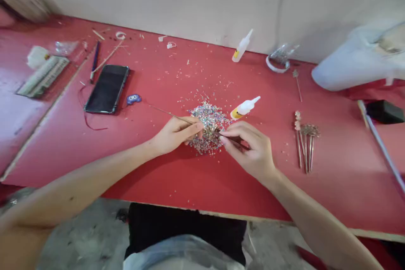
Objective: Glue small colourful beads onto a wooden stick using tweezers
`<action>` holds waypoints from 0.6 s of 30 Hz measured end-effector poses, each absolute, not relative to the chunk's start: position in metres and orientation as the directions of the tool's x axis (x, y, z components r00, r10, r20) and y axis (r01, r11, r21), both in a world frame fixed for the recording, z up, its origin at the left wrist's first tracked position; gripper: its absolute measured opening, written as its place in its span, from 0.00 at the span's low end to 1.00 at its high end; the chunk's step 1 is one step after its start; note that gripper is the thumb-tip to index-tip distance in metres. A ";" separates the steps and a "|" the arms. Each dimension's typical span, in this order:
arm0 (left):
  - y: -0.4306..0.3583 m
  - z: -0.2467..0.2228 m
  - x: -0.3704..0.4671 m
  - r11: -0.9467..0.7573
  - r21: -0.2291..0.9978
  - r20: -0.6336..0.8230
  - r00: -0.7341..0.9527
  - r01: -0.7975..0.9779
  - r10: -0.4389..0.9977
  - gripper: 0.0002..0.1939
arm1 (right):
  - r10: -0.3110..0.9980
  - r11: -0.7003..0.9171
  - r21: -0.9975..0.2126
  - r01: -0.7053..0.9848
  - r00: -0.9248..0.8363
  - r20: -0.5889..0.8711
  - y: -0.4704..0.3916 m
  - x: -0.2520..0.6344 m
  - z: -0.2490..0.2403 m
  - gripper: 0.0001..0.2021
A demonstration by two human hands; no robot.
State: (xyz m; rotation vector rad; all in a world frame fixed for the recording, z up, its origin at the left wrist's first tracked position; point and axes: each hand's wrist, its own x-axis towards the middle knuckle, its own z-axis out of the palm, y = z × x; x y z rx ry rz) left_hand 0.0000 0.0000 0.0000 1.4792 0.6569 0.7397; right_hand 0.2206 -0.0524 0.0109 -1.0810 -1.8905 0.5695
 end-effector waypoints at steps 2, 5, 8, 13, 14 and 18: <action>0.001 -0.001 -0.001 -0.030 0.999 0.044 0.626 -0.033 0.778 0.18 | 0.851 0.524 -0.713 0.466 -0.254 0.459 -0.052 0.221 0.010 0.07; 0.001 -0.002 -0.001 -0.013 1.000 0.026 0.629 -0.026 0.777 0.18 | 0.852 0.522 -0.714 0.467 -0.251 0.458 -0.051 0.221 0.010 0.07; 0.001 -0.002 -0.001 0.000 1.000 0.011 0.631 -0.019 0.776 0.18 | 0.863 0.504 -0.729 0.463 -0.239 0.444 -0.051 0.222 0.011 0.07; 0.000 -0.001 -0.001 -0.004 1.000 0.014 0.626 -0.017 0.780 0.18 | 0.917 0.398 -0.812 0.426 -0.192 0.349 -0.052 0.223 0.011 0.06; 0.000 -0.001 -0.001 -0.010 1.000 0.018 0.630 -0.016 0.777 0.18 | 0.931 0.364 -0.840 0.403 -0.181 0.316 -0.052 0.223 0.010 0.05; 0.001 0.000 -0.002 -0.032 0.999 0.029 0.654 -0.007 0.756 0.18 | 0.968 0.239 -0.925 0.295 -0.145 0.204 -0.050 0.226 0.007 0.06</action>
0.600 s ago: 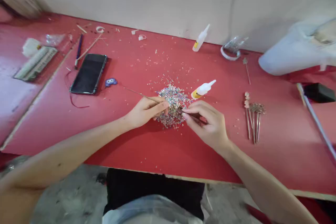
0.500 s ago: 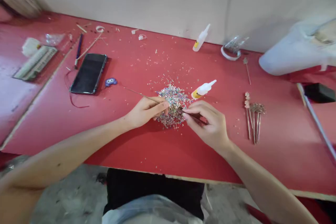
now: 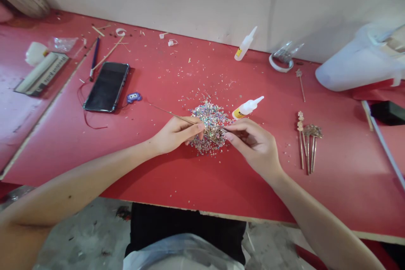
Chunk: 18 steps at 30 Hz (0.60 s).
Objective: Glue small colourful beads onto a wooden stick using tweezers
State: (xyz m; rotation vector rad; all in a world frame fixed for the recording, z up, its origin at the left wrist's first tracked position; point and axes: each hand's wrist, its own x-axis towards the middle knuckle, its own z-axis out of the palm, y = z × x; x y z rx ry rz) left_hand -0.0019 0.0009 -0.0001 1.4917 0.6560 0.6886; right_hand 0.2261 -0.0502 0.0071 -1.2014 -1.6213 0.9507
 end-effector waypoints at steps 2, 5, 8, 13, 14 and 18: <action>0.001 0.001 -0.002 -0.034 0.999 0.030 0.672 -0.007 0.740 0.18 | 0.975 0.205 -0.939 0.278 -0.138 0.172 -0.049 0.228 0.006 0.06; 0.003 0.003 -0.003 -0.044 0.999 0.024 0.710 0.010 0.704 0.19 | 0.981 0.145 -0.948 0.284 -0.164 0.101 -0.046 0.231 0.007 0.05; 0.004 0.007 -0.005 -0.062 0.997 0.012 0.746 0.039 0.666 0.19 | 0.977 0.068 -0.959 0.277 -0.212 0.009 -0.043 0.233 0.010 0.05; 0.007 0.007 -0.007 -0.064 0.997 0.013 0.762 0.037 0.648 0.20 | 0.967 -0.056 -0.965 0.255 -0.228 -0.117 -0.044 0.231 0.014 0.09; 0.007 0.006 -0.007 -0.066 0.997 0.015 0.761 0.037 0.649 0.20 | 0.963 -0.078 -0.965 0.249 -0.230 -0.137 -0.044 0.230 0.015 0.09; 0.007 0.006 -0.006 -0.087 0.995 0.013 0.762 0.056 0.648 0.20 | 0.952 -0.119 -0.965 0.235 -0.249 -0.178 -0.044 0.229 0.015 0.10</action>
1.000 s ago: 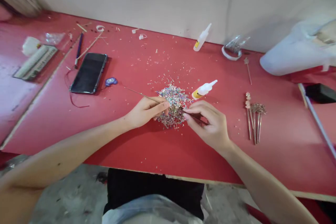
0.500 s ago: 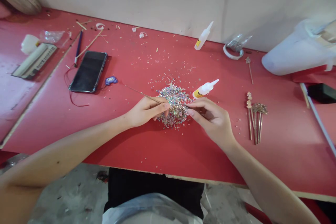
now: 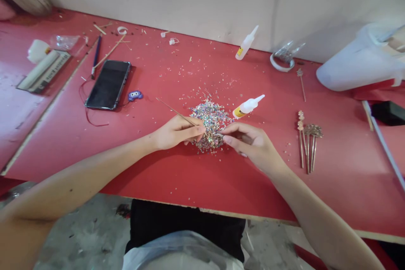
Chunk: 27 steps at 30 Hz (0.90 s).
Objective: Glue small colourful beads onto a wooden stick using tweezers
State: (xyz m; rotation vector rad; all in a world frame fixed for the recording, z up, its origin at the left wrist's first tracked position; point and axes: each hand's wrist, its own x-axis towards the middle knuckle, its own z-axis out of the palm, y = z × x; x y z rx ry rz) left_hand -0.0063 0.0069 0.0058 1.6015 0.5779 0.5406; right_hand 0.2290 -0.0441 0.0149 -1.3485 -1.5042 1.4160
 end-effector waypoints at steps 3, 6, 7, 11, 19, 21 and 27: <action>0.007 0.007 -0.007 -0.099 0.993 0.018 0.768 0.060 0.640 0.20 | 0.949 -0.130 -0.961 0.244 -0.252 -0.192 -0.044 0.229 0.016 0.10; 0.010 0.007 -0.010 -0.090 0.995 0.030 0.764 0.036 0.645 0.20 | 0.955 -0.150 -0.954 0.261 -0.213 -0.208 -0.044 0.230 0.017 0.11; 0.012 0.007 -0.011 -0.071 0.997 0.034 0.750 0.017 0.660 0.20 | 0.959 -0.149 -0.950 0.275 -0.194 -0.206 -0.044 0.230 0.016 0.11; 0.019 0.004 -0.012 0.018 0.994 0.053 0.619 -0.107 0.784 0.19 | 0.975 -0.061 -0.939 0.339 -0.182 -0.129 -0.044 0.232 0.009 0.11; 0.012 0.006 -0.006 0.004 0.999 0.021 0.697 -0.035 0.717 0.20 | 0.953 -0.152 -0.982 0.113 -0.247 -0.176 -0.048 0.218 0.006 0.13; 0.010 0.007 -0.003 -0.033 0.999 0.032 0.720 -0.012 0.693 0.22 | 0.944 -0.137 -0.981 0.138 -0.283 -0.171 -0.049 0.215 0.008 0.13; 0.008 0.002 0.002 -0.038 0.998 0.058 0.651 -0.045 0.757 0.19 | 0.950 -0.201 -0.979 0.029 -0.236 -0.202 -0.049 0.210 0.008 0.14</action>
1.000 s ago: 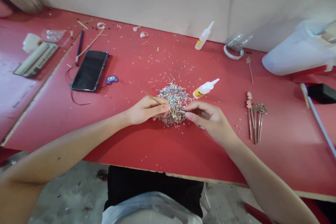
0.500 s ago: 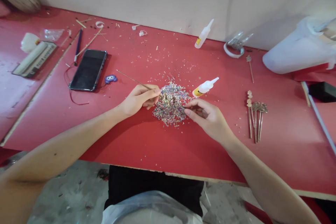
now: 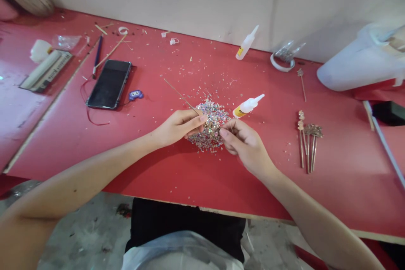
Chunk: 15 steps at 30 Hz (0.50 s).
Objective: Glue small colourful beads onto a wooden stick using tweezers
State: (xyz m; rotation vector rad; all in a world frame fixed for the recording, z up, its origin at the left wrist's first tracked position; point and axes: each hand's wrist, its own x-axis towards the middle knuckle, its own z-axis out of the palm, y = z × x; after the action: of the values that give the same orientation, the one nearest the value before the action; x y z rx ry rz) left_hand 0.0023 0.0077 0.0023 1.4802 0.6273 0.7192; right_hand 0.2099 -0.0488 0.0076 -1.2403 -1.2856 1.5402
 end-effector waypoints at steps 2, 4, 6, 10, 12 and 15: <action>0.008 0.002 0.003 -0.092 0.996 0.083 0.645 -0.019 0.760 0.18 | 0.946 -0.246 -0.968 -0.057 -0.230 -0.227 -0.048 0.209 0.006 0.13; 0.008 0.002 0.004 -0.146 0.989 0.105 0.644 0.011 0.758 0.18 | 0.942 -0.277 -0.955 -0.101 -0.222 -0.250 -0.047 0.208 0.006 0.13; 0.007 0.003 0.004 -0.175 0.984 0.108 0.643 0.041 0.758 0.16 | 0.940 -0.295 -0.949 -0.114 -0.212 -0.267 -0.047 0.207 0.006 0.14; 0.006 0.004 0.005 -0.163 0.983 0.069 0.657 0.082 0.751 0.14 | 0.937 -0.303 -0.945 -0.124 -0.218 -0.272 -0.048 0.207 0.004 0.14; 0.005 0.003 0.003 -0.132 0.989 0.054 0.650 0.071 0.758 0.15 | 0.945 -0.257 -0.964 -0.065 -0.228 -0.236 -0.048 0.209 0.003 0.13; 0.007 0.001 0.000 -0.111 0.993 0.061 0.598 0.048 0.799 0.15 | 0.969 -0.062 -0.985 0.161 -0.226 -0.098 -0.046 0.216 0.002 0.13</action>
State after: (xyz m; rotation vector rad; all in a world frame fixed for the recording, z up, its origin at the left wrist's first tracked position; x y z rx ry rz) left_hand 0.0004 0.0071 0.0011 1.5690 0.7323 0.7441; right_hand 0.2157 -0.0464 0.0024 -1.2644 -1.4614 1.3685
